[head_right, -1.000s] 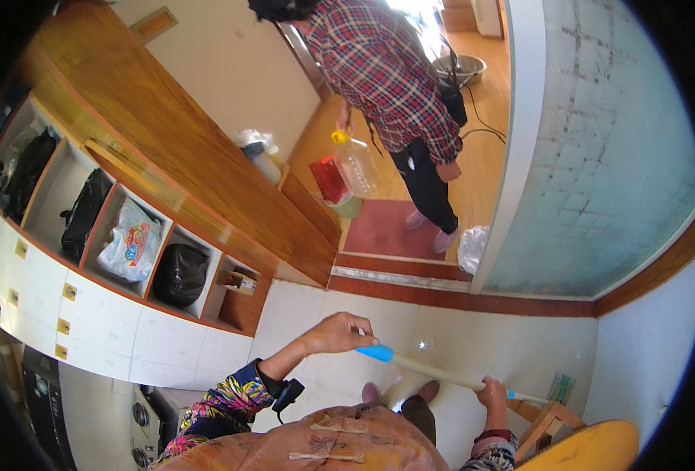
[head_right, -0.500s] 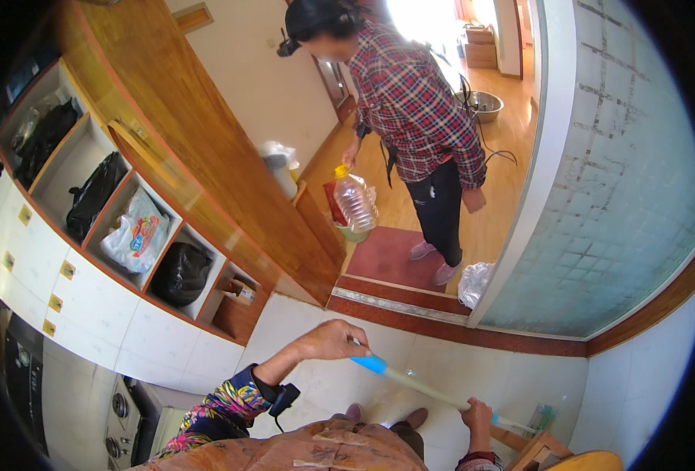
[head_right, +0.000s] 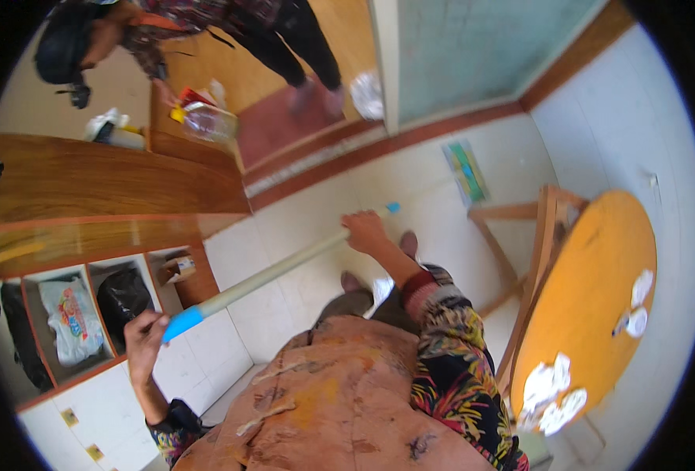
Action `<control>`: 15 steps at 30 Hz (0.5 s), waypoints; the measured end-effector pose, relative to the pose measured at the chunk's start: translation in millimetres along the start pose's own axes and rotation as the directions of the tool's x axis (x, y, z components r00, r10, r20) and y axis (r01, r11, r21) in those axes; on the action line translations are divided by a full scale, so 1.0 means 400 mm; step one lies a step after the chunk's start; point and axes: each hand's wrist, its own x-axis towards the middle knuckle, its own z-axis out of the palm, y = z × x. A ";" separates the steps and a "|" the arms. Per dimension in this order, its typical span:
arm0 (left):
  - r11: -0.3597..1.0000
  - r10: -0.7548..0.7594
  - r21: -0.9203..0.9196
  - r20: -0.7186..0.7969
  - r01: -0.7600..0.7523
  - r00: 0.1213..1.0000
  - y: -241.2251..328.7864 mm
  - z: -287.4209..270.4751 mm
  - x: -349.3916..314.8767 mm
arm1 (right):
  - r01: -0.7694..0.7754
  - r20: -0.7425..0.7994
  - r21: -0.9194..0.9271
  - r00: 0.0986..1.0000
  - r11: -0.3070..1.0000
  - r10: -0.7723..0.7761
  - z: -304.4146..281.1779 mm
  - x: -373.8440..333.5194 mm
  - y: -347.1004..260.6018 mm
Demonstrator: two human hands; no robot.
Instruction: The person mops the kitchen floor using a flat mop, rinsing the mop head in the sink and wringing it out. They continue mopping around a round table and near the doorway while another person sweeps nearby.
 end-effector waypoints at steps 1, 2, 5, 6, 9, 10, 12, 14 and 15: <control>0.999 -0.033 -0.023 -0.012 0.033 0.999 -0.028 -0.024 -0.024 | -0.024 0.043 0.042 0.999 0.999 0.022 0.022 0.004 -0.045; 0.999 -0.046 0.004 -0.031 0.046 0.998 -0.040 -0.032 -0.048 | -0.004 0.037 0.087 0.999 0.996 0.001 0.035 0.016 -0.069; 0.990 -0.143 0.008 -0.090 0.144 0.986 -0.096 -0.131 -0.128 | 0.030 0.070 0.185 0.997 0.982 -0.044 0.086 0.021 -0.203; 0.989 -0.131 0.047 -0.136 0.138 0.982 -0.124 -0.175 -0.139 | 0.057 0.067 0.202 0.995 0.978 -0.072 0.099 0.035 -0.238; 0.973 -0.148 0.137 -0.245 0.186 0.958 -0.189 -0.391 -0.204 | 0.160 0.026 0.273 0.985 0.949 -0.173 0.165 0.079 -0.433; 0.985 -0.092 0.121 -0.248 0.125 0.964 -0.226 -0.455 -0.232 | 0.177 0.088 0.293 0.974 0.940 -0.211 0.196 0.084 -0.505; 0.990 -0.099 0.072 -0.262 0.122 0.960 -0.294 -0.538 -0.279 | 0.198 0.239 0.336 0.928 0.921 -0.287 0.237 0.078 -0.611; 0.975 -0.191 0.056 -0.276 0.214 0.942 -0.347 -0.603 -0.326 | 0.222 0.391 0.352 0.848 0.909 -0.359 0.257 0.069 -0.684; 0.965 -0.241 0.035 -0.282 0.261 0.929 -0.368 -0.622 -0.357 | 0.243 0.463 0.344 0.796 0.907 -0.389 0.260 0.060 -0.707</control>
